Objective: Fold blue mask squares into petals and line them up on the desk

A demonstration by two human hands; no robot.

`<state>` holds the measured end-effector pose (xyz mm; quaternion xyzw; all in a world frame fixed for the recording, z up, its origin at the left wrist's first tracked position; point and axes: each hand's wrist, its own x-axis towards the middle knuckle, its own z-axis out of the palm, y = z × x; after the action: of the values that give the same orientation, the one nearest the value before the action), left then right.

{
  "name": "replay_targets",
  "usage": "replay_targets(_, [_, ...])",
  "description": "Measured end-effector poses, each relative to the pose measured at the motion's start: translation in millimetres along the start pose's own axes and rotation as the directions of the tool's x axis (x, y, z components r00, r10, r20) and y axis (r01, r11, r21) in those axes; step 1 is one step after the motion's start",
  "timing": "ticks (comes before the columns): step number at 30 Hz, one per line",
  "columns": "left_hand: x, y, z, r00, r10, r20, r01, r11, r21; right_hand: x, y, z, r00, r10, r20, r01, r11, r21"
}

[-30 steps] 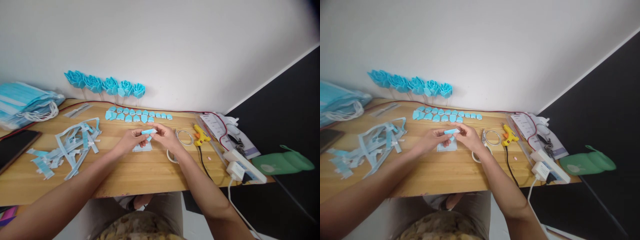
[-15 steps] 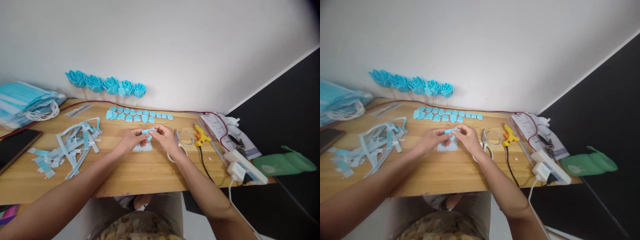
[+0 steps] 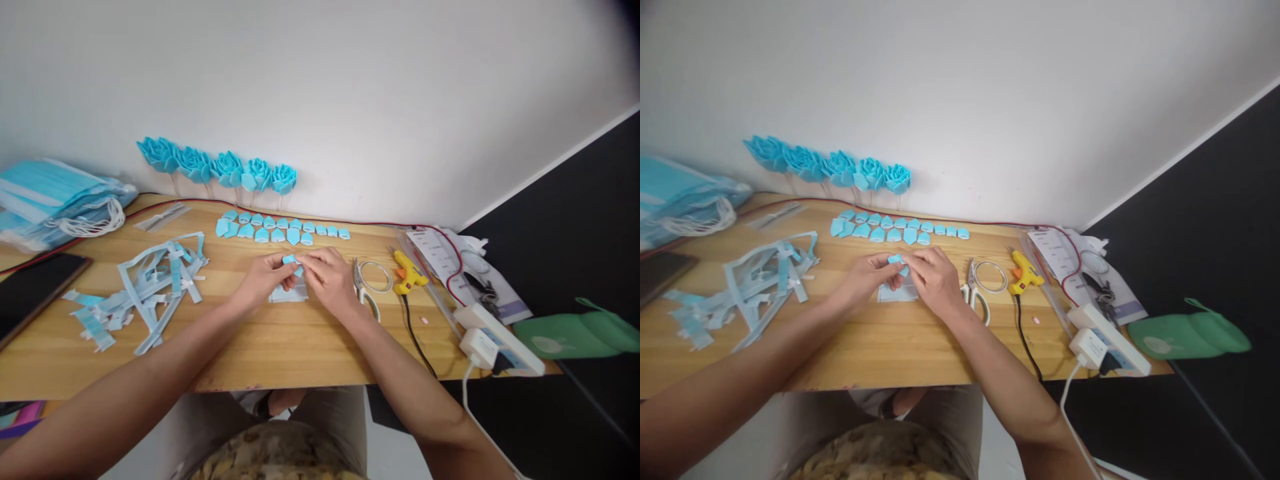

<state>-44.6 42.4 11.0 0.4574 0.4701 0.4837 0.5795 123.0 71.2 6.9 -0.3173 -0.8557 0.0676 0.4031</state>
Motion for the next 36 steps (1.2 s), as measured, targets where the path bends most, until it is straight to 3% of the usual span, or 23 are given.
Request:
replay_targets(7, [-1,0,0.6,1.000,0.011,0.009,-0.011,0.998,-0.062,0,-1,1,0.999,-0.027,-0.023,0.027,1.000,-0.003])
replay_targets(11, [0,0,0.4,1.000,0.024,-0.009,-0.024,0.998,-0.060,2,-5,0,0.991,0.136,-0.011,-0.132,0.978,0.164])
replay_targets(13, [1,-1,-0.2,1.000,0.024,-0.016,-0.025,0.998,-0.060,3,-6,-1,0.955,0.292,0.047,-0.292,0.903,0.314])
replay_targets(16, [1,-1,-0.8,1.000,0.021,-0.007,-0.022,0.999,-0.049,4,-4,0,0.858,0.478,0.185,-0.498,0.691,0.524])
replay_targets(20, [0,-1,-0.4,1.000,0.001,0.011,-0.001,1.000,-0.015,5,-2,4,0.782,0.553,0.287,-0.577,0.471,0.667])
replay_targets(23, [1,-2,0.6,1.000,-0.014,0.013,0.014,1.000,0.007,4,-2,8,0.765,0.576,0.288,-0.582,0.428,0.692])
replay_targets(25, [2,-2,1.3,1.000,-0.018,0.004,0.017,1.000,0.023,4,-3,9,0.769,0.594,0.237,-0.575,0.480,0.662])
replay_targets(29, [1,-1,2.9,1.000,0.010,-0.025,-0.009,0.999,0.050,2,-7,10,0.836,0.547,0.043,-0.497,0.722,0.481])
replay_targets(32, [0,1,3.6,0.999,0.044,-0.024,-0.042,0.996,0.074,2,-9,9,0.920,0.383,-0.080,-0.341,0.884,0.319])
replay_targets(36, [-1,3,3.5,0.998,0.045,-0.037,-0.043,0.997,0.057,2,-6,5,0.982,0.136,-0.130,-0.115,0.981,0.157])
